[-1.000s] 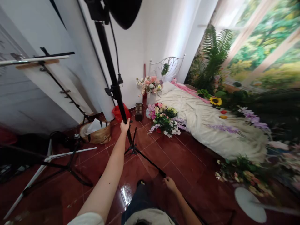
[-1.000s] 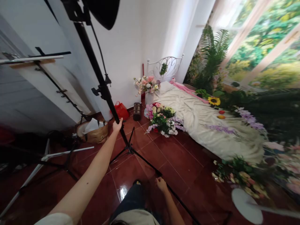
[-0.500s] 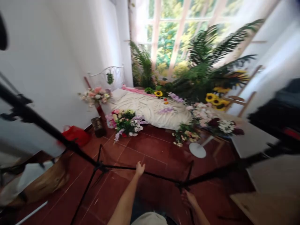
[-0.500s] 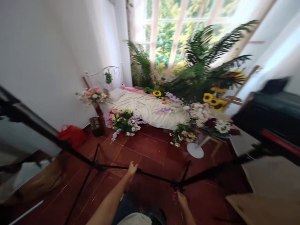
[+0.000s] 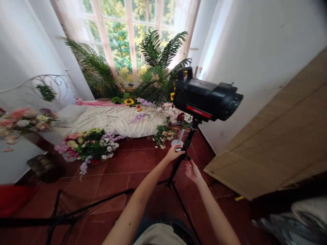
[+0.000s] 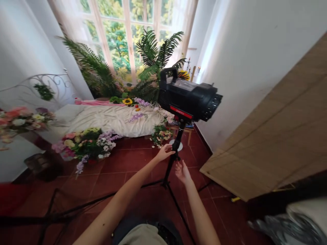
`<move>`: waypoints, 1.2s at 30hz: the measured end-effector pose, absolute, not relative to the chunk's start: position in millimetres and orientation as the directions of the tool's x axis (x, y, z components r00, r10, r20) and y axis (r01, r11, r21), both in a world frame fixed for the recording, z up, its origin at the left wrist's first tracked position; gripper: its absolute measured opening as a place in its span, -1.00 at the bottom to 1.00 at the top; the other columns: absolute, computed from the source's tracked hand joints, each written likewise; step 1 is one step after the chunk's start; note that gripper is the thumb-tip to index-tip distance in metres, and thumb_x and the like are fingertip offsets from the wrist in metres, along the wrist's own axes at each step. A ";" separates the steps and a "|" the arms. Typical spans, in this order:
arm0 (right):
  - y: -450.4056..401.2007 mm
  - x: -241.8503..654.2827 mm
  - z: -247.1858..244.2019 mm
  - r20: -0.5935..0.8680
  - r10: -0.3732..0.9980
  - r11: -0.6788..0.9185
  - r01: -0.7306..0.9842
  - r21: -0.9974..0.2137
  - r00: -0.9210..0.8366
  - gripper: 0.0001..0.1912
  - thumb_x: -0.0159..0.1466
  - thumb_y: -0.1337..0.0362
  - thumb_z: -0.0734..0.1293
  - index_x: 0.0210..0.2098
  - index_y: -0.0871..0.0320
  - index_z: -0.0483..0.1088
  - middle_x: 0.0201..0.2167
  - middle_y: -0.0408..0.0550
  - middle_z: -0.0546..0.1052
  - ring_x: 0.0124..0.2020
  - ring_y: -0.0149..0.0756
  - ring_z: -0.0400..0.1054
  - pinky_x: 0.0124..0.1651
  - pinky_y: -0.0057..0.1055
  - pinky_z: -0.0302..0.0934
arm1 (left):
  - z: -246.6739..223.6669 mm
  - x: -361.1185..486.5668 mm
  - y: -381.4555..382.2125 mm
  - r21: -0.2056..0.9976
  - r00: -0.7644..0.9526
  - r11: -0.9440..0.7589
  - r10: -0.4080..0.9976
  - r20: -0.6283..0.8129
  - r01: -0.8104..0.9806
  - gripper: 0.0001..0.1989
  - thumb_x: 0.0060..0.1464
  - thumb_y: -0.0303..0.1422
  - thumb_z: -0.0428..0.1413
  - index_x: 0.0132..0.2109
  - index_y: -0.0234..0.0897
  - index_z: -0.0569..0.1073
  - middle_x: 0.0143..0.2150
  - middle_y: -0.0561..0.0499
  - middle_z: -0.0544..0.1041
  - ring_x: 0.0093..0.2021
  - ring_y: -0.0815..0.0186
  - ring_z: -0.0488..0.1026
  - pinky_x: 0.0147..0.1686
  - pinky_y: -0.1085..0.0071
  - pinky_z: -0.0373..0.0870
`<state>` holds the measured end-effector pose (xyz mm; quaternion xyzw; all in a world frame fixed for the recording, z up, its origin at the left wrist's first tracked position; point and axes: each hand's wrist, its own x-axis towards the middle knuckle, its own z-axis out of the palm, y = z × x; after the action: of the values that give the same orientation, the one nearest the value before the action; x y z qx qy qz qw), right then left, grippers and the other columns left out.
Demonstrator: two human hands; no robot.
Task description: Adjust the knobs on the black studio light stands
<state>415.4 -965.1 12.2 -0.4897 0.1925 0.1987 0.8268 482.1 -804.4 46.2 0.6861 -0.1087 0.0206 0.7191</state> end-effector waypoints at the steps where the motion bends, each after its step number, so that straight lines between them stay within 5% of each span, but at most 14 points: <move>1: -968.6 418.2 22.0 -0.479 0.203 0.471 -0.514 -0.717 0.854 -0.59 0.28 -0.03 0.13 -0.45 0.15 0.34 -0.58 -0.11 0.48 -0.65 -0.47 0.29 -0.56 -0.54 0.17 | 52.4 486.0 -820.1 0.978 0.971 0.066 -0.124 0.206 -0.199 -0.50 -0.26 -0.23 0.32 -0.12 -0.32 0.43 -0.13 -0.17 0.53 -0.11 0.23 0.47 -0.07 0.29 0.34; 9: -972.9 429.0 50.3 -0.470 0.324 0.574 -0.566 -0.592 0.821 -0.72 0.31 0.14 0.19 -0.40 0.20 0.36 -0.57 -0.15 0.47 -0.67 -0.59 0.25 -0.62 -0.69 0.15 | 53.4 496.5 -871.2 0.998 0.998 -0.044 0.041 0.042 -0.041 -0.59 -0.17 -0.01 0.18 -0.53 -0.33 0.42 -0.62 0.01 0.42 -0.56 0.34 0.40 -0.50 0.45 0.33; 12: -972.8 431.5 47.6 -0.449 0.216 0.500 -0.494 -0.712 0.867 -0.76 0.26 0.14 0.24 -0.40 0.20 0.35 -0.52 -0.11 0.48 -0.66 -0.56 0.26 -0.60 -0.65 0.19 | 50.0 498.5 -877.1 0.990 0.978 -0.141 0.202 0.046 -0.018 -0.62 -0.16 -0.04 0.18 -0.52 -0.32 0.43 -0.59 -0.02 0.46 -0.51 0.31 0.44 -0.49 0.46 0.32; 16: -976.9 427.2 47.3 -0.081 -0.043 -0.015 -0.082 -0.996 0.996 -0.80 0.13 0.16 0.34 -0.36 0.17 0.33 -0.44 -0.08 0.48 -0.51 -0.43 0.32 -0.49 -0.53 0.24 | 52.4 499.4 -884.9 0.962 0.924 -0.265 0.381 0.035 0.073 -0.70 -0.17 -0.14 0.20 -0.43 -0.33 0.47 -0.49 -0.08 0.52 -0.32 0.21 0.51 -0.35 0.44 0.36; 19: -982.2 417.9 48.4 0.292 -0.056 -0.494 0.228 -0.839 0.955 -0.83 0.16 0.25 0.28 -0.25 0.14 0.35 -0.23 -0.02 0.46 -0.29 -0.31 0.34 -0.35 -0.46 0.23 | 55.5 499.0 -886.3 0.946 0.931 -0.307 0.364 0.019 0.101 -0.71 -0.15 -0.16 0.18 -0.43 -0.34 0.47 -0.50 -0.07 0.52 -0.32 0.21 0.52 -0.34 0.45 0.37; 21: -984.4 413.1 46.7 0.387 -0.052 -0.621 0.274 -0.734 0.920 -0.79 0.22 0.27 0.19 -0.17 0.14 0.34 -0.13 0.03 0.41 -0.21 -0.27 0.33 -0.29 -0.42 0.21 | 56.1 498.9 -885.9 0.940 0.935 -0.323 0.356 0.015 0.107 -0.71 -0.14 -0.16 0.17 -0.44 -0.35 0.47 -0.52 -0.07 0.51 -0.35 0.23 0.52 -0.37 0.46 0.36; 25: -983.6 414.4 37.6 0.352 -0.210 -0.563 0.181 -0.806 0.912 -0.69 0.30 0.11 0.08 -0.25 0.17 0.33 -0.29 0.04 0.44 -0.26 -0.22 0.34 -0.23 -0.35 0.21 | 53.2 500.1 -885.4 0.937 0.943 -0.339 0.331 0.036 0.084 -0.71 -0.12 -0.16 0.14 -0.47 -0.35 0.46 -0.56 -0.05 0.48 -0.44 0.26 0.49 -0.45 0.47 0.33; 29: -979.1 419.9 35.6 0.245 -0.204 -0.482 0.120 -0.868 0.948 -0.59 0.27 -0.02 0.09 -0.48 0.13 0.29 -0.50 -0.09 0.38 -0.42 -0.26 0.30 -0.27 -0.35 0.20 | 49.8 501.8 -886.1 0.943 0.946 -0.331 0.315 0.072 0.038 -0.72 -0.13 -0.17 0.13 -0.49 -0.34 0.45 -0.59 -0.01 0.44 -0.49 0.28 0.47 -0.49 0.47 0.30; 36: -971.6 429.5 67.0 0.445 -0.175 -0.302 0.382 -0.873 0.878 -0.76 0.05 0.21 0.32 -0.34 0.13 0.20 -0.15 0.01 0.36 -0.26 -0.32 0.30 -0.21 -0.38 0.25 | 44.6 504.2 -884.7 0.959 0.942 -0.282 0.317 0.114 -0.021 -0.70 -0.16 -0.14 0.11 -0.51 -0.34 0.42 -0.60 0.02 0.40 -0.51 0.33 0.40 -0.50 0.48 0.27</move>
<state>429.5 -971.6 67.0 -0.7712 -0.0671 -0.2375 0.5869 504.2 -884.7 44.6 0.7878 0.0939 0.1429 0.5918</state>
